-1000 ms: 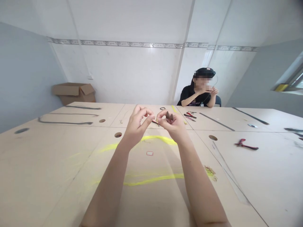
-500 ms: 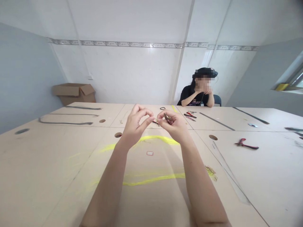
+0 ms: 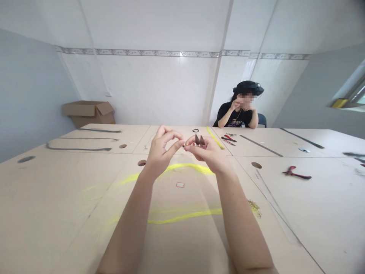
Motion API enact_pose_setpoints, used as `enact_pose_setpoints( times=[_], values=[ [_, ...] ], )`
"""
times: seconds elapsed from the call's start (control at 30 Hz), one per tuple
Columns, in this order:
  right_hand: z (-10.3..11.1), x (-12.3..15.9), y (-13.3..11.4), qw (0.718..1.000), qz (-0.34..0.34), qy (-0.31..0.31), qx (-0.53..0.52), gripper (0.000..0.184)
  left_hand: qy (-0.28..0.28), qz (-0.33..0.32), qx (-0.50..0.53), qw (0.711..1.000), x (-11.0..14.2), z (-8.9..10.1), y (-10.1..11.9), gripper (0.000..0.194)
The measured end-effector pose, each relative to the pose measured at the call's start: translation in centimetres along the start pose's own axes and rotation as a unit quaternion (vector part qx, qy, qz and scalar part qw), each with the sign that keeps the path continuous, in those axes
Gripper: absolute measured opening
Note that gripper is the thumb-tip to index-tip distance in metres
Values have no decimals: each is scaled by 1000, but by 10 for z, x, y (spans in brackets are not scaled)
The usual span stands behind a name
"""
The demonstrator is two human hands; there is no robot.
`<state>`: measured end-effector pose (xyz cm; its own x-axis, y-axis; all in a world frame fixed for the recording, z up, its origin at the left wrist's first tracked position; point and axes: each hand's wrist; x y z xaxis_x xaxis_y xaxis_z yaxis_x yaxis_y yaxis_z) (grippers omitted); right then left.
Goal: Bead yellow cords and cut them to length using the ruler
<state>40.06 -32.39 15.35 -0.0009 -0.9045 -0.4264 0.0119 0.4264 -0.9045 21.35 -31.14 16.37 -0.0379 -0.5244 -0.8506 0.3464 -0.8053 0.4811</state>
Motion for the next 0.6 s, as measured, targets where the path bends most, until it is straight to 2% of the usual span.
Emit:
enact_pose_setpoints(
  times=[0.2,0.33,0.4,0.5,0.6],
  values=[
    [5,4,-7,1000,0,-19,4,18,19,-15,16,1000,0,0,0,11],
    [8,9,-18,995,53,70,47,19,-3,13,50,999,-2,1,-3,14],
    [8,13,-24,991,73,90,60,18,-27,30,87,995,-2,1,-3,17],
    [4,20,-32,993,80,52,73,18,-57,60,145,986,-2,0,-1,20],
    [1,26,-39,996,51,26,61,25,-67,80,169,980,-2,-1,2,22]
  ],
)
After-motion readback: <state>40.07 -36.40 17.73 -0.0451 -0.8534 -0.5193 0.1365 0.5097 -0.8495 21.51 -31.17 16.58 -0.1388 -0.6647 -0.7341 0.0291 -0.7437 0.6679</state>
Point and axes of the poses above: each hand's wrist, its own x-axis away from the middle knuckle, its own z-axis out of the back of the hand, y = z × x, and after that the axes turned 14 degrees about y, right-handed
